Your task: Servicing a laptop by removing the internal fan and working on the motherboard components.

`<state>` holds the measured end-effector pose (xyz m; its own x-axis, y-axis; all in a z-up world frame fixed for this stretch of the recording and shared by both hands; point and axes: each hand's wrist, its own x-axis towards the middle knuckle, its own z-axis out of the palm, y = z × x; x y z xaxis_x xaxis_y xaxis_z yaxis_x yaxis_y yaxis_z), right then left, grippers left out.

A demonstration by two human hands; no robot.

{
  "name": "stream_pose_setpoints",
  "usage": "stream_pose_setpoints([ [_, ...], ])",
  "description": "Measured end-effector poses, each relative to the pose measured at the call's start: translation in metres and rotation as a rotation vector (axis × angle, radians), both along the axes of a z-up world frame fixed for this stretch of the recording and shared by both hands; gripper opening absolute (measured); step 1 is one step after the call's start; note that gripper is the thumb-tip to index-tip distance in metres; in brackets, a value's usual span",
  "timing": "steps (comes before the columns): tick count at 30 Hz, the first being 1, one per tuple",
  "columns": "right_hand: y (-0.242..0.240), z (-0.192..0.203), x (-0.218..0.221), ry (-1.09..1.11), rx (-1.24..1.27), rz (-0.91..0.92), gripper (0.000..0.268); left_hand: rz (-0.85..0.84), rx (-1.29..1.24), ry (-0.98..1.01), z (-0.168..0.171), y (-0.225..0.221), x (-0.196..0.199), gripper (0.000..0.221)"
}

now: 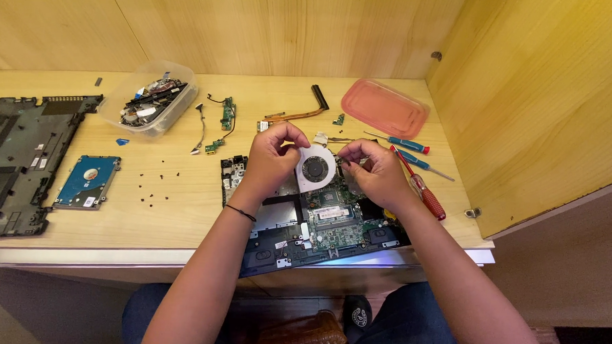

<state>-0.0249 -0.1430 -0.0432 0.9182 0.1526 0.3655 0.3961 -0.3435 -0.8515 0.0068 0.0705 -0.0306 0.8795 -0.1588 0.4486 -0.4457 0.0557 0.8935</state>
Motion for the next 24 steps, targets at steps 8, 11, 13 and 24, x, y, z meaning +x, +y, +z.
stream_pose_setpoints([
  [8, -0.031, 0.034, -0.083, -0.302, -0.363, -0.098, 0.026, -0.036, -0.259, 0.398, -0.008, 0.014, 0.013, 0.040],
  [11, -0.062, 0.002, -0.096, -0.364, -0.354, -0.307, 0.020, 0.050, -0.405, 0.462, 0.007, 0.024, 0.025, 0.038],
  [13, -0.074, -0.016, -0.101, -0.393, -0.385, -0.447, 0.016, 0.135, -0.466, 0.451, 0.003, 0.029, 0.056, 0.034],
  [24, -0.080, -0.038, -0.094, -0.242, -0.466, -0.726, 0.022, 1.023, -0.568, 0.429, -0.019, 0.025, 0.184, 0.024],
])
